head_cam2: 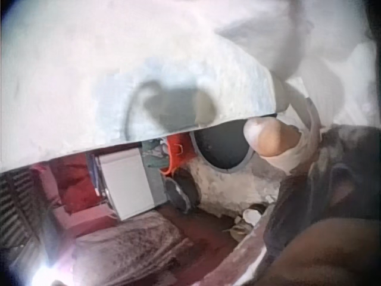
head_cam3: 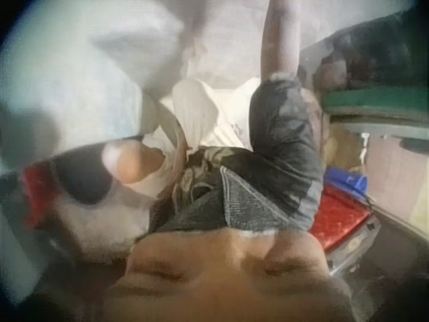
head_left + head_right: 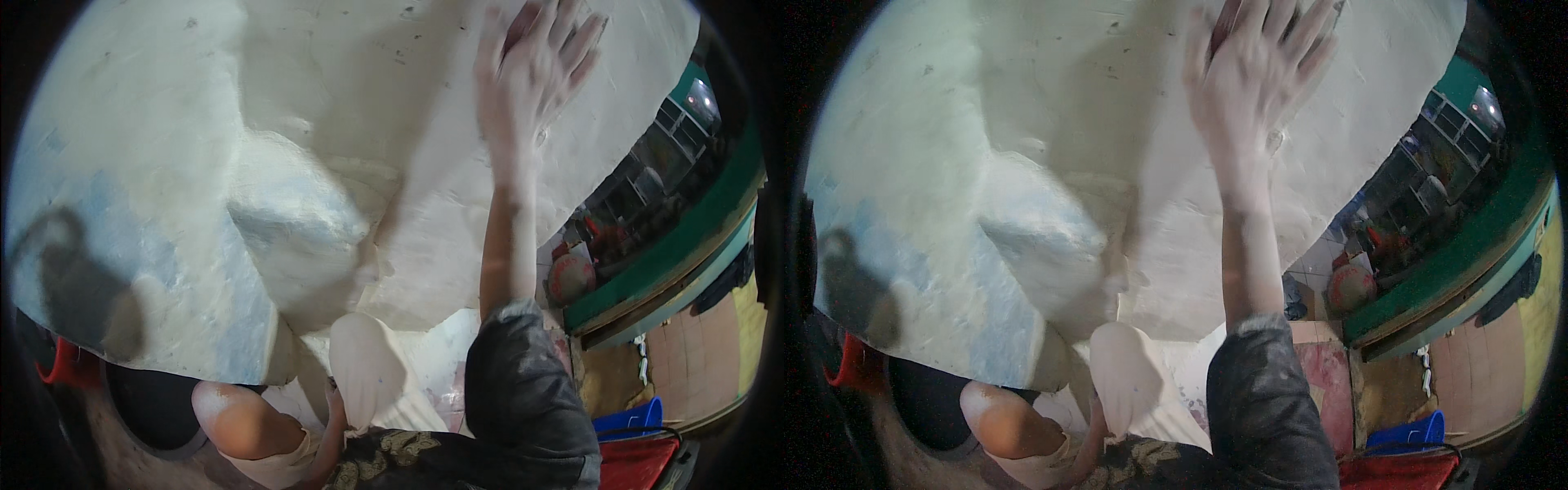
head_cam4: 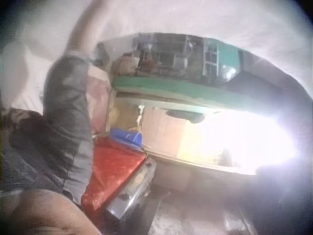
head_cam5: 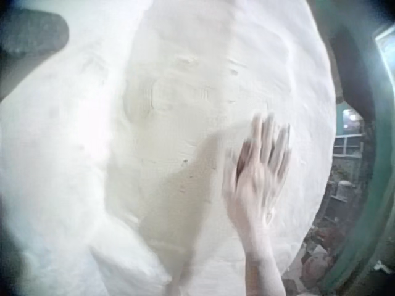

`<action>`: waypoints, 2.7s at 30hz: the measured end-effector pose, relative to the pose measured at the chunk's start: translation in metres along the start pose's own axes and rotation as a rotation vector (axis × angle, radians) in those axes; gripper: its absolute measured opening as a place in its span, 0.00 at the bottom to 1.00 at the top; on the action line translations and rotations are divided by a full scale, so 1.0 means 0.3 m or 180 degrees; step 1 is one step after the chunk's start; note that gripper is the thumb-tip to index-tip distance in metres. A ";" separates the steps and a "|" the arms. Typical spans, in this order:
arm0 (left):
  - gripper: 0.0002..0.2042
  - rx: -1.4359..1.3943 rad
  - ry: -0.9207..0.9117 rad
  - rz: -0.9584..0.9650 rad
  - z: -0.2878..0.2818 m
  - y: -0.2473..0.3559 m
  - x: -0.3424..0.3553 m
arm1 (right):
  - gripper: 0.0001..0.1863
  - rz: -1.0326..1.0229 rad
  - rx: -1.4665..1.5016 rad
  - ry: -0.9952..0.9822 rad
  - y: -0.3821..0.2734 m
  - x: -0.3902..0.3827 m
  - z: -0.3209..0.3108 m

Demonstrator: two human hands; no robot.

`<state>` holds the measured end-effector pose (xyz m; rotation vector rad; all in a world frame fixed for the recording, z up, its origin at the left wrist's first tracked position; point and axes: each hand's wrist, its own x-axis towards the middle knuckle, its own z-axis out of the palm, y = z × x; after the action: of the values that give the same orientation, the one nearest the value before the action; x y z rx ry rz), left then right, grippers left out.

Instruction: The person sands the surface of a large white sculpted structure by hand and using a sanding block.

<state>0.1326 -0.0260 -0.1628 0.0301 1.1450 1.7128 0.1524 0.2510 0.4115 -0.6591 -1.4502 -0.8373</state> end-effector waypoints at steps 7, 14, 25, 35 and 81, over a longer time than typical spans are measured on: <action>0.10 0.0102 -0.0046 0.0047 0.040 0.013 -0.016 | 0.39 -0.0378 0.0177 -0.1437 0.005 -0.955 -0.083; 0.11 0.0159 0.0157 0.0308 -0.058 -0.133 0.110 | 0.43 0.0287 0.0353 -0.1339 -0.014 -0.732 -0.052; 0.11 0.0670 0.0113 0.0464 -0.037 -0.105 0.047 | 0.35 0.0294 0.0082 -0.0770 -0.085 -0.227 -0.022; 0.10 0.0472 0.0149 0.0313 -0.050 -0.113 0.045 | 0.43 0.0077 0.0283 -0.1798 -0.093 -1.094 -0.077; 0.12 0.0352 0.0025 -0.0048 0.036 0.046 0.003 | 0.35 -0.0157 0.0291 -0.1333 -0.100 -0.754 -0.056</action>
<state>0.1277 -0.0184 -0.1477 0.0830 1.2419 1.6361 0.1516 0.2407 0.1827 -0.7617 -1.8764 -0.6904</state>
